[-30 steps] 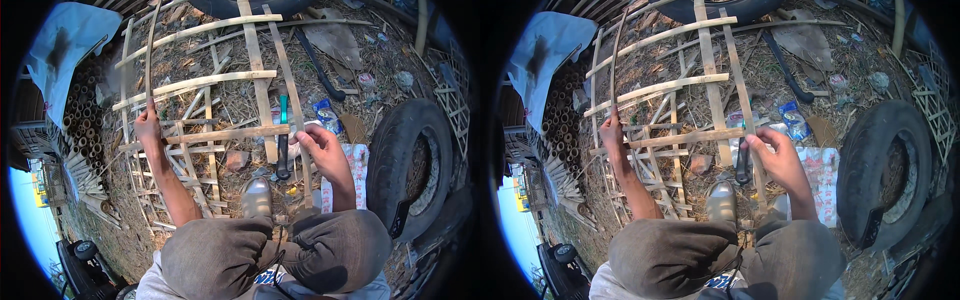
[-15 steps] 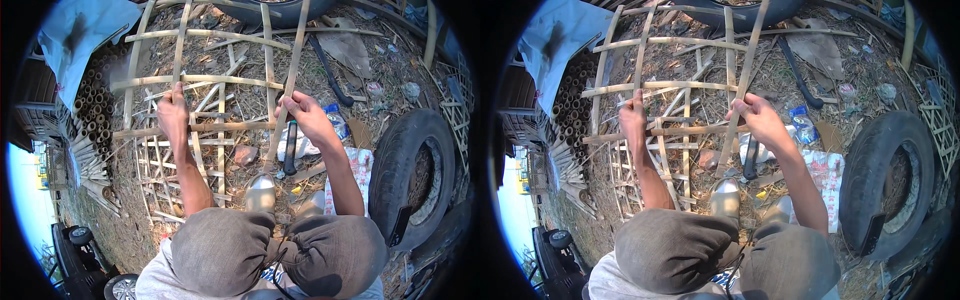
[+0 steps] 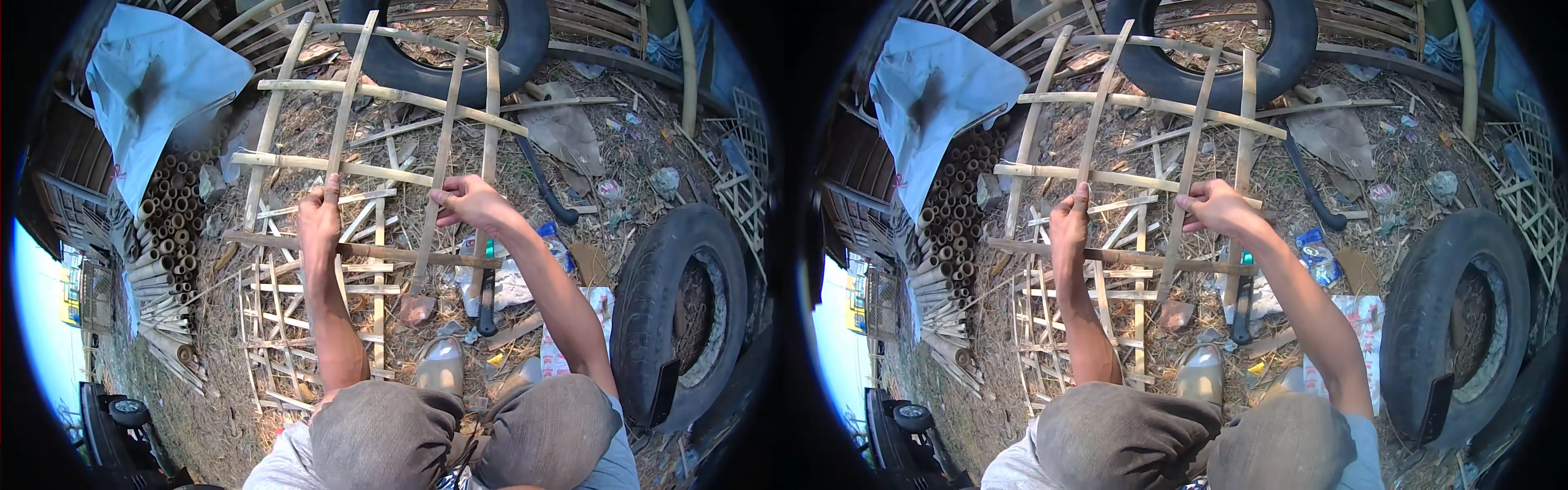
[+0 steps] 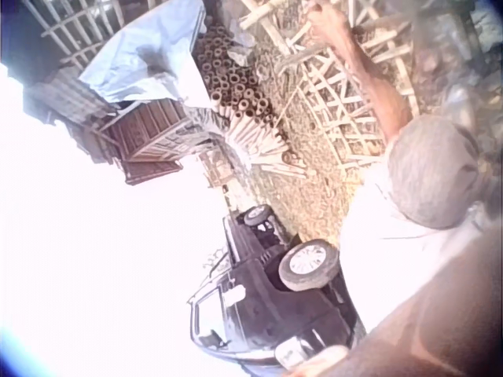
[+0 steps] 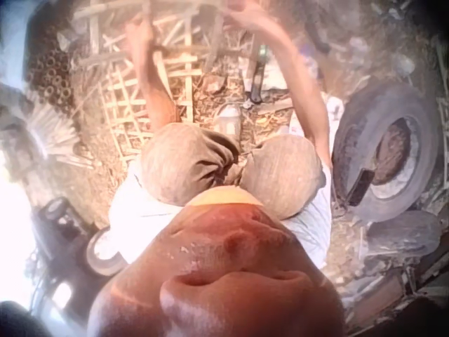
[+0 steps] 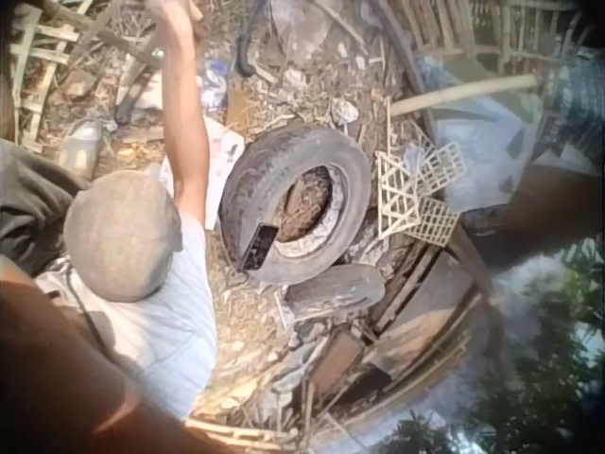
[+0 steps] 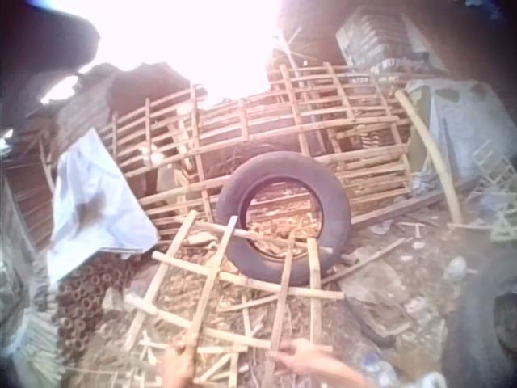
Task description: The person builds a bamboo lattice structure by nailing thin bamboo strips together and carving a wooden piece using a large blade.
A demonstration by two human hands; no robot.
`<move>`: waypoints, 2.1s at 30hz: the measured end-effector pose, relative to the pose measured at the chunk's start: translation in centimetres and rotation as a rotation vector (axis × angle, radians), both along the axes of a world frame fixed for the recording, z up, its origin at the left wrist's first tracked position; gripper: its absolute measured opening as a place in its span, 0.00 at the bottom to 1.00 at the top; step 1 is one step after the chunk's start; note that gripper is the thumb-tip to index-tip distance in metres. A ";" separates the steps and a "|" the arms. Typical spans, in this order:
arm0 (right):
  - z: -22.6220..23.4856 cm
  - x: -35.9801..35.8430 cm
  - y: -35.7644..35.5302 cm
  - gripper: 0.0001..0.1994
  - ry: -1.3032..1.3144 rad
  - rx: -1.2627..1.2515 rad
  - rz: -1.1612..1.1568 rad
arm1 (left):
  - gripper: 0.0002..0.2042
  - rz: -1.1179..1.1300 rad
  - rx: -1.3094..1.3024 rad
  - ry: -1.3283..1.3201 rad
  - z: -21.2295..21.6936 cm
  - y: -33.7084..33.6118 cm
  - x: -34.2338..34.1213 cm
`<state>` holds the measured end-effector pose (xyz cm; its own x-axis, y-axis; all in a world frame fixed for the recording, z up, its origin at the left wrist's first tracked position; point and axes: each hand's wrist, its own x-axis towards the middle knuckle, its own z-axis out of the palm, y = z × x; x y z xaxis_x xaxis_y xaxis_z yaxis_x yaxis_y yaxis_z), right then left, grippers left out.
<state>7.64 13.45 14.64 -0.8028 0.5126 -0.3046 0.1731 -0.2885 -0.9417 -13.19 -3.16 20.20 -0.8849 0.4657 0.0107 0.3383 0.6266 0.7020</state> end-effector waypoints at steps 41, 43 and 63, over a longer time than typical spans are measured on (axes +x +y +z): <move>-10.9 14.2 -4.8 0.16 -0.547 0.298 -0.372 | 0.23 -0.202 0.086 -0.818 -17.0 -0.2 12.8; -10.4 14.5 -4.0 0.16 -0.536 0.298 -0.320 | 0.22 -0.240 0.087 -0.847 -16.8 0.4 12.7; -14.0 14.8 -3.7 0.23 -0.525 0.061 -0.297 | 0.29 -0.386 -0.049 -1.315 -15.1 -7.3 20.9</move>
